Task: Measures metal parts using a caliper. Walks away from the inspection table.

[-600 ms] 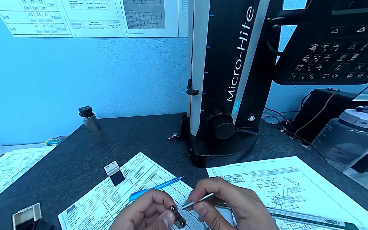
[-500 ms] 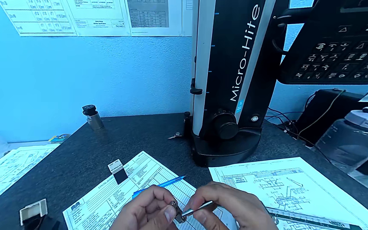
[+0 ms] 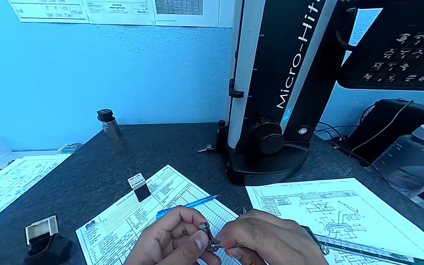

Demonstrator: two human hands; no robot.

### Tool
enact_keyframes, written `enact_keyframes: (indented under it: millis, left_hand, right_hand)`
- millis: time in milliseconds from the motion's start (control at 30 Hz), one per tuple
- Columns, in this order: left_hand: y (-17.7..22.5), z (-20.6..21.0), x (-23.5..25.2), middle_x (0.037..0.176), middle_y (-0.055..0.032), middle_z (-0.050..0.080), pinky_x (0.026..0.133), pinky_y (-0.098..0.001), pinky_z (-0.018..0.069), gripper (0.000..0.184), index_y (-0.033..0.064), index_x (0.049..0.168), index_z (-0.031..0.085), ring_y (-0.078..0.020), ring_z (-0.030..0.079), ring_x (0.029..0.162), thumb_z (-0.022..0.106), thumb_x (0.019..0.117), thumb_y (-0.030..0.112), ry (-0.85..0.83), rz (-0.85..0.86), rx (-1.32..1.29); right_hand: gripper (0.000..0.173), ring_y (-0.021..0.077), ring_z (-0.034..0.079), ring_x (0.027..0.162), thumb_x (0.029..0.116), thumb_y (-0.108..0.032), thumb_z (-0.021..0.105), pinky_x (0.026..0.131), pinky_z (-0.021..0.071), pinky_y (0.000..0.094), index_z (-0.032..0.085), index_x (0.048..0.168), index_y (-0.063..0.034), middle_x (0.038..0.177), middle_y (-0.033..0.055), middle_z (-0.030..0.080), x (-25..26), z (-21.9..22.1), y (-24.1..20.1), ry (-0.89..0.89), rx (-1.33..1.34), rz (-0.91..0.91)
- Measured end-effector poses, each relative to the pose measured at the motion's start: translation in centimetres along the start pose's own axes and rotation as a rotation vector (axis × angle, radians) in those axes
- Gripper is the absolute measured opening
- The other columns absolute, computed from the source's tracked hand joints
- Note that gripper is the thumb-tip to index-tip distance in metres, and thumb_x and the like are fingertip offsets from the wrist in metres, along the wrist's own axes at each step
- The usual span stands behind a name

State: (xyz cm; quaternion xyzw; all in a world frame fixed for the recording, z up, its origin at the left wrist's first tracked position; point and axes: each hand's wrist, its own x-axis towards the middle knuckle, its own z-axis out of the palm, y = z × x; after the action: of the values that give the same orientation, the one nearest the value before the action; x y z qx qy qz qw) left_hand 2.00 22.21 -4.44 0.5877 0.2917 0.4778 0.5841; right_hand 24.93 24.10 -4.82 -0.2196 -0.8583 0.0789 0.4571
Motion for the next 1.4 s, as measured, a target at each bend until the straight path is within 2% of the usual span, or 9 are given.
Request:
enact_keyframes:
  millis: [400,500,633,767,867,1000,1200,1333,1400]
  left_hand:
    - [0.2,-0.2,-0.1,0.099,-0.0021,0.073,0.069,-0.0276,0.0632,0.014,0.0072,0.117,0.057,-0.0138,0.075,0.084,0.051,0.1046,0.005,-0.037,-0.034,-0.013]
    - [0.7,-0.6,-0.2,0.1,-0.0016,0.072,0.068,-0.0278,0.063,0.013,0.0096,0.117,0.058,-0.013,0.074,0.084,0.055,0.1045,0.009,-0.095,0.059,0.046]
    - [2.5,-2.6,-1.7,0.094,0.0075,0.071,0.066,-0.0206,0.0599,0.013,0.0184,0.114,0.065,-0.003,0.069,0.078,0.062,0.1018,0.022,0.022,0.257,0.482]
    - [2.2,-3.4,-4.2,0.09,-0.0089,0.075,0.062,-0.0332,0.0572,0.021,0.0026,0.109,0.072,-0.0135,0.07,0.076,0.067,0.0976,0.02,0.078,0.211,1.068]
    - [0.6,-3.0,-4.9,0.094,-0.0047,0.077,0.076,-0.0448,0.0604,0.019,0.012,0.103,0.077,-0.0209,0.073,0.088,0.066,0.0973,0.026,0.125,0.218,1.438]
    - [-0.4,-3.9,-5.7,0.093,0.0008,0.076,0.071,-0.0396,0.0596,0.022,0.0194,0.099,0.079,-0.0191,0.072,0.09,0.063,0.0993,0.035,0.198,0.215,1.576]
    - [3.8,-9.3,-9.2,0.11,-0.0099,0.073,0.077,-0.0484,0.0596,0.034,0.0104,0.116,0.074,-0.0256,0.071,0.099,0.065,0.0974,0.038,0.611,0.241,1.376]
    - [3.7,-16.1,-10.5,0.142,-0.0119,0.059,0.091,-0.0516,0.0576,0.083,0.0113,0.145,0.054,-0.0282,0.058,0.13,0.071,0.0827,0.064,0.703,0.065,1.135]
    - [3.2,-17.4,-10.6,0.153,-0.0102,0.05,0.102,-0.0509,0.0539,0.102,0.0123,0.157,0.039,-0.0258,0.05,0.14,0.08,0.0758,0.06,0.598,-0.048,0.999]
  right_hand:
    - [0.012,0.0138,0.068,0.099,0.1053,-0.015,0.058,0.084,0.0555,0.0245,0.068,0.107,-0.0075,0.102,0.0059,0.073,-0.2,0.8,0.2,0.034,0.006,-0.053]
    - [0.014,0.0131,0.069,0.103,0.1058,-0.015,0.058,0.088,0.0571,0.0254,0.068,0.107,-0.0056,0.105,0.0074,0.073,0.1,0.2,0.3,0.043,0.123,-0.073]
    - [0.019,0.0057,0.07,0.085,0.1082,-0.027,0.054,0.069,0.0613,0.0217,0.067,0.113,-0.0142,0.105,-0.0006,0.072,0.0,-1.7,1.2,0.183,0.181,0.102]
    - [0.02,0.0018,0.067,0.081,0.1081,-0.033,0.052,0.066,0.0592,0.0198,0.067,0.113,-0.0207,0.099,-0.0085,0.07,-0.6,-2.5,3.1,0.187,-0.021,0.118]
    - [0.022,0.0046,0.068,0.084,0.1083,-0.031,0.051,0.068,0.0595,0.0233,0.067,0.114,-0.0173,0.099,-0.0035,0.07,-1.0,-2.3,3.8,0.084,-0.117,0.015]
    - [0.022,0.0128,0.07,0.081,0.1067,-0.025,0.056,0.067,0.0602,0.0302,0.069,0.114,-0.0097,0.098,0.0084,0.072,-1.0,-2.5,3.8,-0.008,-0.11,0.025]
    - [0.025,0.0092,0.072,0.082,0.1069,-0.031,0.055,0.065,0.061,0.0273,0.071,0.114,-0.0133,0.101,0.0042,0.075,-1.1,-2.6,4.5,0.038,-0.08,0.109]
    - [0.025,0.0055,0.074,0.083,0.1069,-0.035,0.052,0.062,0.0627,0.0245,0.07,0.116,-0.0205,0.112,-0.0049,0.076,-1.0,-2.1,4.9,0.076,-0.036,0.144]
    - [0.024,0.0046,0.074,0.082,0.1063,-0.033,0.052,0.06,0.0626,0.0239,0.07,0.115,-0.0206,0.112,-0.0059,0.076,-0.9,-2.0,5.1,0.092,-0.026,0.147]
